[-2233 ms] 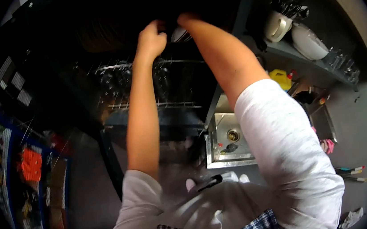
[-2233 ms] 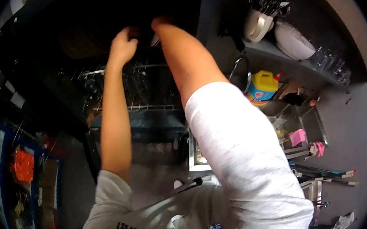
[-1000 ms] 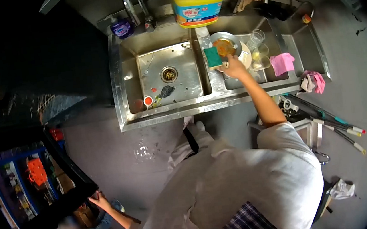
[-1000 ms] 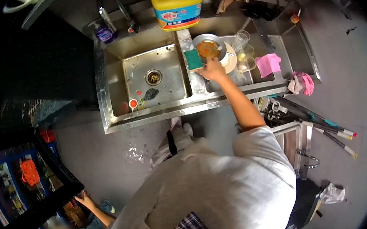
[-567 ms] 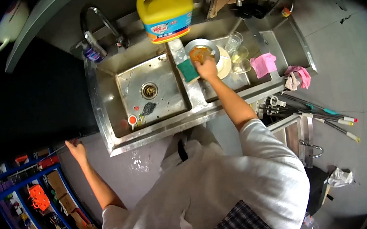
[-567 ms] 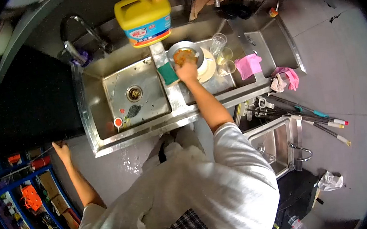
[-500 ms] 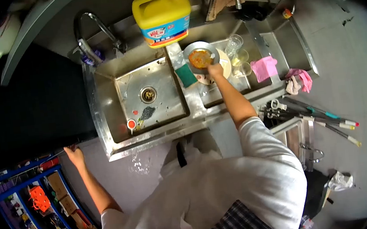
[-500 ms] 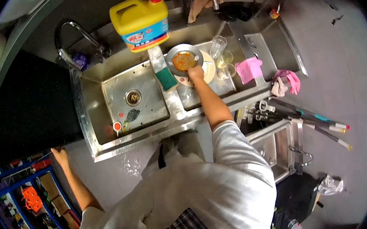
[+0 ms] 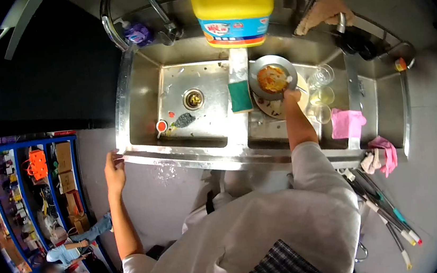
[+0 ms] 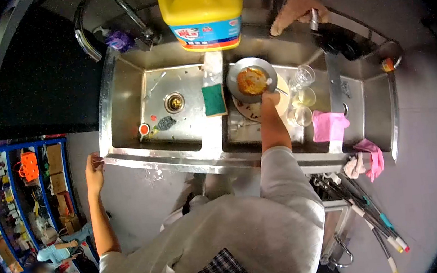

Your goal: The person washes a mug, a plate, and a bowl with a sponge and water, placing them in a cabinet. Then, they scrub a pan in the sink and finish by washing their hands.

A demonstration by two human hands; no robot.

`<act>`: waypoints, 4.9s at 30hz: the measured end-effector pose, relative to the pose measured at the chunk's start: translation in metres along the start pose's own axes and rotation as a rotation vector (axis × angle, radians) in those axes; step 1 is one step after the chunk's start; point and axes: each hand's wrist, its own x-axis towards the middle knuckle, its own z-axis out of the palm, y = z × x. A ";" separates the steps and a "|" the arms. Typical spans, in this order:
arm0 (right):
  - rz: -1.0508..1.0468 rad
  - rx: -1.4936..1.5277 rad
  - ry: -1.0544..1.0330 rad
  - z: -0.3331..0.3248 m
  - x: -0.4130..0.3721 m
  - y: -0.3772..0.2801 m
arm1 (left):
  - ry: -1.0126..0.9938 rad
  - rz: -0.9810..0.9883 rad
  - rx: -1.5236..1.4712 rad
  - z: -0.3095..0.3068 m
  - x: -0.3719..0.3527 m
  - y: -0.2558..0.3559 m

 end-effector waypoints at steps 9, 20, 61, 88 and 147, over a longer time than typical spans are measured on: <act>0.002 0.158 0.024 -0.066 -0.042 -0.006 | -0.369 0.205 -0.190 0.133 -0.021 0.075; -0.094 0.527 -0.389 -0.208 -0.133 -0.017 | -0.540 0.225 -0.351 0.337 0.004 0.195; -0.972 0.080 -0.078 -0.207 -0.210 -0.099 | -0.801 -0.274 -1.404 0.267 -0.015 0.239; -0.149 0.728 0.024 -0.433 -0.177 0.018 | -0.784 -0.768 -1.294 0.574 0.046 0.157; -1.513 -0.436 -0.486 0.126 -0.372 -0.165 | -0.039 -0.486 -1.257 0.187 0.186 0.044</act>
